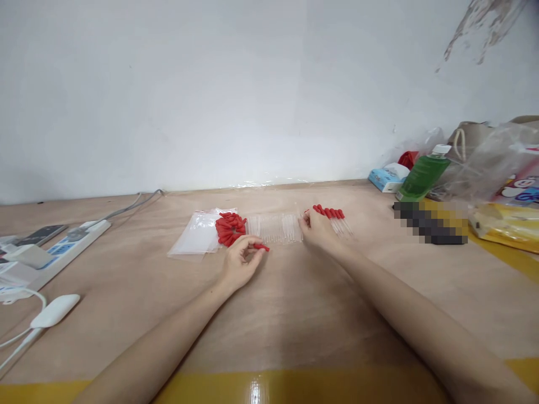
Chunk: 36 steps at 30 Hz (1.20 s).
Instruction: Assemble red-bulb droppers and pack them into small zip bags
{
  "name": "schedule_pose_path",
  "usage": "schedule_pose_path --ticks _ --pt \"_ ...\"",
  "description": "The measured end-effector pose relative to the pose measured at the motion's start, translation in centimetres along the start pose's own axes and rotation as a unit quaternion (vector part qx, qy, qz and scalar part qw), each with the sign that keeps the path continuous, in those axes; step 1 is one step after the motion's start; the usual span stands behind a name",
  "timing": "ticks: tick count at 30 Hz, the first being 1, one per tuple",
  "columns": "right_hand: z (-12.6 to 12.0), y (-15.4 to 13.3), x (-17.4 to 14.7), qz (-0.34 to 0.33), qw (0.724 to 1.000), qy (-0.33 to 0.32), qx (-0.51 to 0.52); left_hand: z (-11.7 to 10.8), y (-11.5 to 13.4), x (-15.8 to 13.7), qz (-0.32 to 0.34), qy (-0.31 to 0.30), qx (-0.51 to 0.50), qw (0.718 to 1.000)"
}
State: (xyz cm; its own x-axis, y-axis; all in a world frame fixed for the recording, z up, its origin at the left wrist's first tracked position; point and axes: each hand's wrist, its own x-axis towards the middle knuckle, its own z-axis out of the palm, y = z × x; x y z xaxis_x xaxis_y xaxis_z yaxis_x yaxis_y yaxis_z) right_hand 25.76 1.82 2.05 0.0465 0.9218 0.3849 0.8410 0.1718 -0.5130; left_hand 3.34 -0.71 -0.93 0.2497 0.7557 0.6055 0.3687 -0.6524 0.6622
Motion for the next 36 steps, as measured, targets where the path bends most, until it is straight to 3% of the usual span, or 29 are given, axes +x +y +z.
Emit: schedule_pose_path --ticks 4,9,14,24,36 --pt "0.3 0.4 -3.7 -0.167 0.983 -0.01 0.079 0.7 0.0 -0.4 -0.067 -0.055 -0.054 0.995" --pt "0.6 1.2 -6.1 -0.267 0.962 -0.009 0.054 0.3 0.5 -0.2 -0.053 -0.092 0.02 0.994" --pt "0.5 0.6 -6.1 -0.3 0.952 -0.012 0.058 0.1 0.9 0.0 -0.002 -0.115 0.057 0.992" --pt "0.5 0.4 -6.2 -0.325 0.944 -0.043 0.036 0.2 0.8 0.0 0.016 -0.132 0.038 0.99" --pt "0.0 0.7 -5.9 -0.343 0.939 -0.018 -0.016 -0.1 1.5 -0.1 0.042 -0.199 0.038 0.978"
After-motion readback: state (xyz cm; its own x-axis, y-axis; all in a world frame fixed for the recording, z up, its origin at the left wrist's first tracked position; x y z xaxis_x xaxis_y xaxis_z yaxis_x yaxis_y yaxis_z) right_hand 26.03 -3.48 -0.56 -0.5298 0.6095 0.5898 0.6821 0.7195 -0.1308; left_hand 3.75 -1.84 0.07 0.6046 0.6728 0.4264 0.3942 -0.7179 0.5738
